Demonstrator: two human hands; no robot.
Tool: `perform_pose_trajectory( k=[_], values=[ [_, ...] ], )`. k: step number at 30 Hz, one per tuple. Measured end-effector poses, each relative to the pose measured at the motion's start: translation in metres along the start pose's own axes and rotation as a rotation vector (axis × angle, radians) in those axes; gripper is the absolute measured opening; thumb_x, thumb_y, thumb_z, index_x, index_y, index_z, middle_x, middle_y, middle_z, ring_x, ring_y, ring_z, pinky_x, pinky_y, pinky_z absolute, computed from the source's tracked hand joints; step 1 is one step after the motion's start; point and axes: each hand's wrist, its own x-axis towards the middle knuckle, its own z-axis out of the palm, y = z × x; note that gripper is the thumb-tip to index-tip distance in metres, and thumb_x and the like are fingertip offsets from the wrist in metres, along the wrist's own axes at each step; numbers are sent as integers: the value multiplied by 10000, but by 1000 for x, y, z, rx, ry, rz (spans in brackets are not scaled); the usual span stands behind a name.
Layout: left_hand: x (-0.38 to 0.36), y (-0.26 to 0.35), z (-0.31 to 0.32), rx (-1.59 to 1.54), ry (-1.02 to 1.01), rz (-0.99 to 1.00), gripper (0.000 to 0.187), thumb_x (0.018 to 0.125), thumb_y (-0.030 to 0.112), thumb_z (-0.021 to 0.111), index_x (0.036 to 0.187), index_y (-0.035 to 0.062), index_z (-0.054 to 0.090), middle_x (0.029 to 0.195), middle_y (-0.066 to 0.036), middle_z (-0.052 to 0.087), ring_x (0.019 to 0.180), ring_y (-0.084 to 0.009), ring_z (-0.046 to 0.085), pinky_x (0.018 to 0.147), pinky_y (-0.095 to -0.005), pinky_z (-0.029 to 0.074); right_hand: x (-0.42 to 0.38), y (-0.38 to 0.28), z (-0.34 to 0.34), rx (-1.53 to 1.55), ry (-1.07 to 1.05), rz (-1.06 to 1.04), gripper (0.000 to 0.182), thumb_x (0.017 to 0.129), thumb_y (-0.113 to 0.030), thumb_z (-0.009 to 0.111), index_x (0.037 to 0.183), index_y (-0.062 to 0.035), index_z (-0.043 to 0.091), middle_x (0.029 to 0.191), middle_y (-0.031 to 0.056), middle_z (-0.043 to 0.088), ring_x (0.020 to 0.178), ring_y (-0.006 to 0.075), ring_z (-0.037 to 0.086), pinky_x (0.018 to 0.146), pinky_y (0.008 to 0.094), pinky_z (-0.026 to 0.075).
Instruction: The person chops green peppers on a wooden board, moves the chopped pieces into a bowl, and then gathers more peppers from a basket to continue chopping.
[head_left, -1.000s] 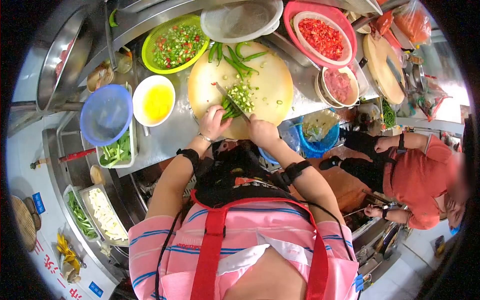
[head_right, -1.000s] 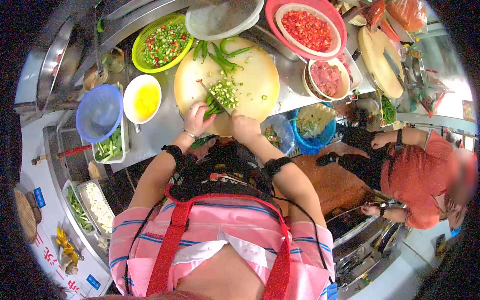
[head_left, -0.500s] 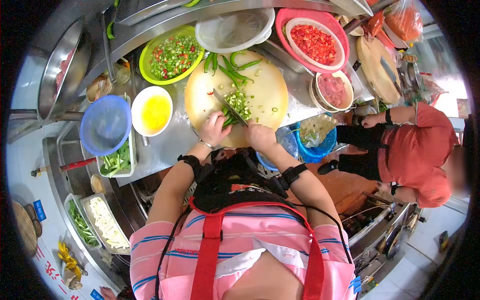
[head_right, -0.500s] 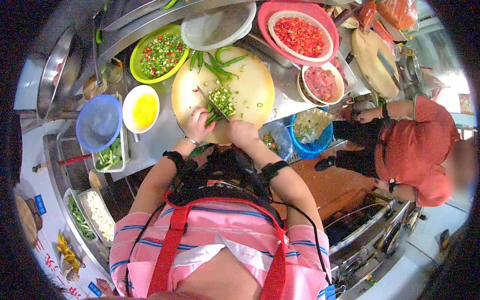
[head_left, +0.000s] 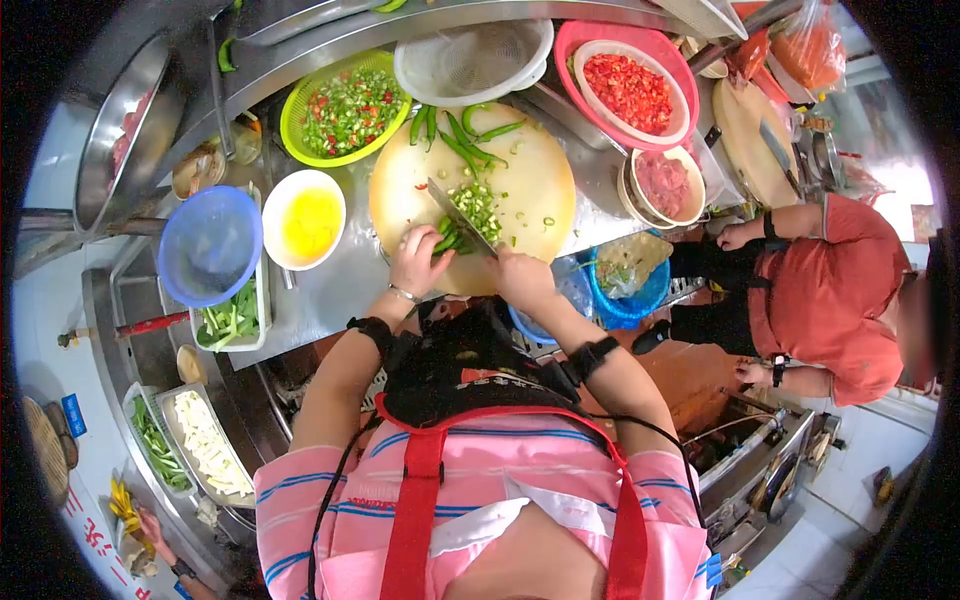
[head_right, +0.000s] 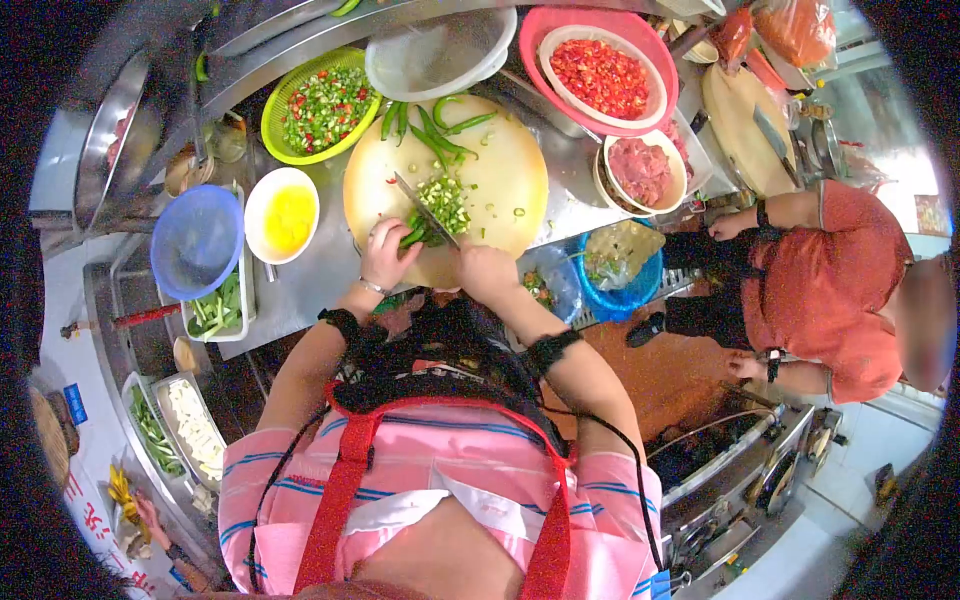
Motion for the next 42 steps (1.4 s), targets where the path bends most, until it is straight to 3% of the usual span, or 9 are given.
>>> perform_pose_trajectory(
  k=[6,11,16,22,27,42],
  values=[
    [-10,-5,4,-34,-29,-68,237,670,130,703,835,34,562,933,-108,549,885,-296,536,774,-370,447,3,-10,26,-15,-18,-23,281,865,-311,469,855,-33,506,590,161,605,559,315,624,500,413,498],
    [-9,-2,-6,-43,-13,-107,238,662,133,702,830,41,561,916,-102,555,899,-298,527,783,-385,438,5,-6,5,-27,-52,-62,287,875,-302,444,869,-20,494,611,172,608,573,319,626,510,413,498],
    [-18,-6,-11,58,-57,-44,225,650,138,696,816,64,564,907,-83,560,910,-274,525,794,-375,426,3,-11,28,23,-20,-42,302,876,-300,444,891,-2,489,633,174,615,572,326,624,505,419,496],
    [-7,-3,-5,82,0,-63,210,631,138,701,779,76,566,896,-61,570,905,-264,533,807,-369,418,2,-7,0,-37,-97,-20,298,866,-298,452,888,-3,489,631,168,618,560,308,626,493,423,493],
    [-10,-1,-1,118,49,-49,203,640,148,696,775,78,562,877,-54,564,884,-252,535,802,-366,427,5,-9,26,-33,-78,-59,306,878,-307,433,914,-9,495,638,168,621,563,310,626,501,418,496],
    [-18,-1,-9,122,49,-100,149,663,125,677,771,91,580,807,-54,561,820,-258,527,747,-376,411,-3,-16,-5,4,-101,-89,270,879,-267,416,887,-5,481,642,181,618,586,320,629,531,417,505]
  ],
)
